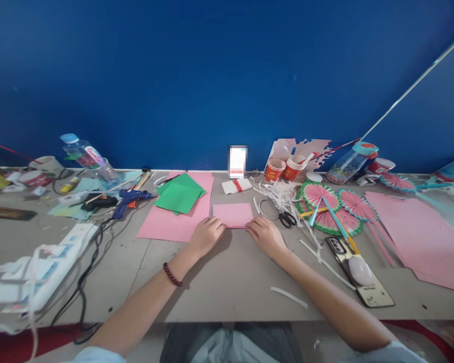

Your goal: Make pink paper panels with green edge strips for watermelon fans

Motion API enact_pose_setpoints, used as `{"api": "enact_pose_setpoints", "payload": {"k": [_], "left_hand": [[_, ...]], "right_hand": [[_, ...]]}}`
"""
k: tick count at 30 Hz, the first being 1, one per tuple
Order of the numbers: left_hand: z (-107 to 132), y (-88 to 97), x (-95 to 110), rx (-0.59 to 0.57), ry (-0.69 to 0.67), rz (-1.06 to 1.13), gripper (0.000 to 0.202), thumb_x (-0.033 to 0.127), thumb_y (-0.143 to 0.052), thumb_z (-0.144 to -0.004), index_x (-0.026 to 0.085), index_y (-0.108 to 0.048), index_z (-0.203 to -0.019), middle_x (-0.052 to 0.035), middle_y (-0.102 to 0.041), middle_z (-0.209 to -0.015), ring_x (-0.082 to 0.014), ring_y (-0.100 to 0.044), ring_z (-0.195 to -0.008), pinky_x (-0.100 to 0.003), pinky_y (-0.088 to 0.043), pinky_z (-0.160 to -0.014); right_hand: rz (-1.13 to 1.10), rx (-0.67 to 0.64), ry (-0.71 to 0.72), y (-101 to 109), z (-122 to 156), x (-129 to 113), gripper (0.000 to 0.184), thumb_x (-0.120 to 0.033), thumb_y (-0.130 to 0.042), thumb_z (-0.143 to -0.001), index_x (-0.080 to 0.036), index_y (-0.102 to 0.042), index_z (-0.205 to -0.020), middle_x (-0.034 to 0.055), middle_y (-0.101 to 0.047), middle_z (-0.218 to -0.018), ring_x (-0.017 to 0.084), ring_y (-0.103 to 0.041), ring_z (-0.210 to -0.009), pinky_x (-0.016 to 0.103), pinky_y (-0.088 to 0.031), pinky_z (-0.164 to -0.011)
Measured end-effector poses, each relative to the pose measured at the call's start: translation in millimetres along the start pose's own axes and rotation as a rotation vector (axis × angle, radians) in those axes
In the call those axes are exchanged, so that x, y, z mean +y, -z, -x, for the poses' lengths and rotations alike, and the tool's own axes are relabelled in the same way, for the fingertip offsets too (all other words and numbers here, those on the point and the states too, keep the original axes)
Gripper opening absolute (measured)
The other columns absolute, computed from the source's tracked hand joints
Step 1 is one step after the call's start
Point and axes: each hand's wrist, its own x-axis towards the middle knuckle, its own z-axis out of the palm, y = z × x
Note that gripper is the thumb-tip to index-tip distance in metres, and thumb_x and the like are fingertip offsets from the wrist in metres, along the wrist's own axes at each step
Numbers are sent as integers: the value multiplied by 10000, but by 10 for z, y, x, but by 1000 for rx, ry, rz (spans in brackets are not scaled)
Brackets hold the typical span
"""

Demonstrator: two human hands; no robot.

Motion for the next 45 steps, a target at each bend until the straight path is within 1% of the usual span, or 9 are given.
{"api": "enact_pose_setpoints", "payload": {"k": [7, 13, 18, 22, 27, 29, 32, 37, 45], "left_hand": [[-14, -18, 9, 281, 106, 256, 174, 161, -450, -921, 194, -615, -873, -37, -631, -837, -168, -563, -795, -306, -448, -726], [-11, -43, -24, 379, 161, 542, 146, 250, -510, -936, 223, -630, -1015, -44, -663, -930, -174, -598, -886, -328, -493, -799], [-20, -39, -42, 503, 200, 662, 117, 240, -545, -916, 202, -652, -889, -32, -641, -808, -147, -607, -780, -277, -511, -708], [-34, -12, -54, 569, 230, 653, 106, 241, -574, -897, 196, -649, -838, -19, -633, -765, -133, -608, -717, -257, -512, -671], [-20, 35, -11, 685, 280, 337, 144, 255, -594, -875, 201, -659, -991, -84, -616, -984, -199, -593, -949, -363, -472, -876], [-5, 53, 43, 641, 285, 278, 121, 262, -584, -873, 195, -658, -942, -58, -620, -856, -183, -598, -834, -350, -463, -830], [5, 78, 148, 426, 277, 400, 155, 291, -520, -899, 191, -638, -916, -11, -609, -692, -146, -572, -663, -297, -450, -712], [-20, 107, 267, 180, 405, 717, 259, 412, -489, -901, 187, -617, -881, -12, -642, -760, -136, -562, -665, -242, -427, -610], [-3, 70, 252, 227, 417, 693, 222, 309, -431, -936, 185, -604, -874, -11, -646, -778, -130, -572, -690, -240, -438, -645]], "right_hand": [[-137, 128, 1, 10, -6, -36, 172, -166, -465, -925, -184, -632, -885, 70, -644, -863, 205, -562, -829, 322, -424, -784], [-305, 206, -48, 5, -16, 27, 192, -179, -410, -937, -201, -592, -879, 73, -622, -845, 219, -542, -811, 340, -432, -765], [-409, 268, -59, -1, -12, 41, 185, -194, -427, -930, -208, -598, -862, 64, -618, -810, 215, -539, -804, 337, -433, -755], [-473, 305, -64, -6, -5, 5, 169, -198, -459, -917, -209, -609, -840, 51, -614, -772, 202, -552, -782, 316, -441, -726], [-529, 316, -125, 34, -9, -56, 149, -208, -496, -900, -201, -613, -810, 40, -614, -756, 176, -562, -718, 290, -453, -676], [-551, 342, -143, 54, -10, -99, 145, -218, -499, -897, -198, -614, -810, 35, -611, -746, 164, -557, -675, 281, -458, -650], [-583, 367, -135, 64, -2, -186, 138, -223, -506, -891, -197, -625, -826, 29, -607, -726, 153, -559, -643, 277, -472, -635], [-625, 300, 2, 40, 25, -324, 121, -210, -530, -886, -208, -649, -910, 42, -642, -786, 164, -605, -723, 287, -507, -675], [-526, 206, 265, 74, 23, -351, 293, -174, -525, -898, -235, -590, -1177, 71, -674, -1055, 189, -605, -968, 351, -525, -853]]}}
